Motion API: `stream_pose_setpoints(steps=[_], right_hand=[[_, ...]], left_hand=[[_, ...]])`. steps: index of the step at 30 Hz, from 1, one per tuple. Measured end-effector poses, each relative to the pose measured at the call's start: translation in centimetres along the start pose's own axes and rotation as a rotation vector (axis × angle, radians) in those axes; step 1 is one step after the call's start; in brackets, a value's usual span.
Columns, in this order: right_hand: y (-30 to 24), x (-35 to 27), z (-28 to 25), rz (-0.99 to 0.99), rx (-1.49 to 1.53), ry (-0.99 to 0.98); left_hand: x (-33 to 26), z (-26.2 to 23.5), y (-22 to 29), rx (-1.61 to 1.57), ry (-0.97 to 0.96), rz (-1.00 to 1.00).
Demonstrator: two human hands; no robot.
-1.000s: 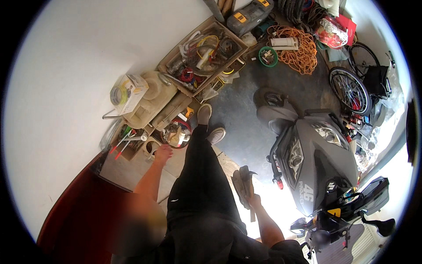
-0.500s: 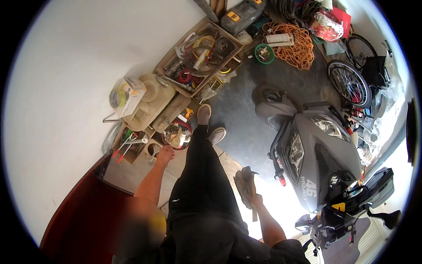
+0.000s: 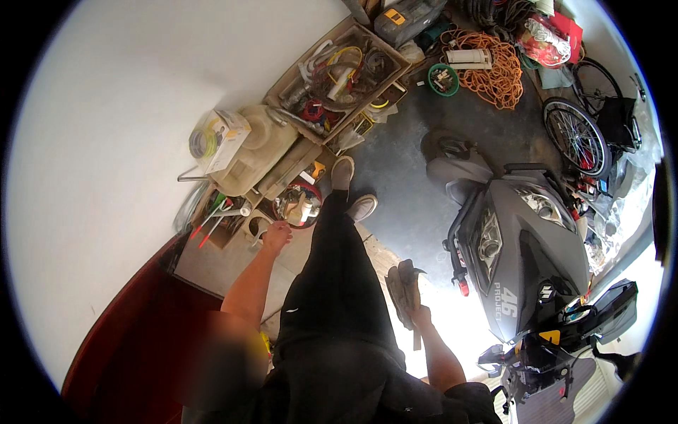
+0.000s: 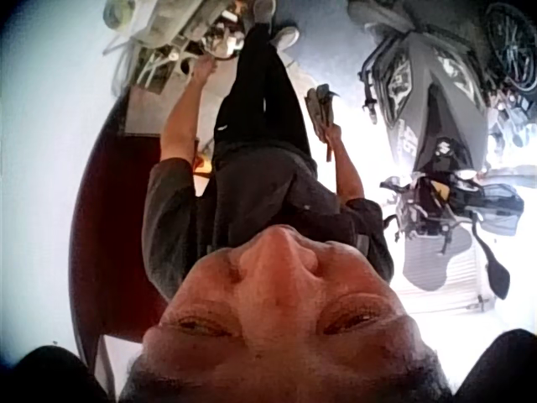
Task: The person works on a toilet plumbing connection using a wrench, then moves to a living room to organize tools in a drawer. They place a wrench and other items into a drawer and wipe their hands with a cloth. Finally, they walk to a garage area and pick up a hammer from a shelf.
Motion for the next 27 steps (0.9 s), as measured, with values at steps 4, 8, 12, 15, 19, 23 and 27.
stream_pose_setpoints(steps=[4,8,12,15,19,23,27], right_hand=[[-0.7,-0.3,-1.0,0.068,0.083,-0.053],[0.9,1.0,0.2,-0.031,-0.054,0.019],[0.0,1.0,0.1,0.019,0.008,-0.026],[0.0,0.9,0.5,0.029,0.018,-0.026],[-0.1,0.8,0.6,-0.01,0.029,-0.01],[-0.1,0.9,0.7,0.012,-0.007,-0.002],[-0.6,1.0,0.3,-0.014,-0.031,-0.013]], left_hand=[[-0.1,0.3,0.0,0.036,0.003,-0.007],[-0.4,0.3,0.3,0.034,0.005,-0.021],[0.2,0.0,0.0,0.04,0.014,-0.013],[0.0,0.8,0.9,0.044,-0.002,-0.011],[-0.1,1.0,1.5,0.029,-0.001,-0.011],[0.0,0.7,1.5,0.037,-0.004,-0.017],[0.3,0.6,1.2,0.053,0.011,-0.015]])
Point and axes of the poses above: each hand's wrist, its own x-axis towards the middle knuckle, its own z-axis out of the palm, y = z × x, the point moved 1 cm from there along x, towards the middle knuckle, and after that the axes turned 11 degrees about -x, right-handed, at the moved point
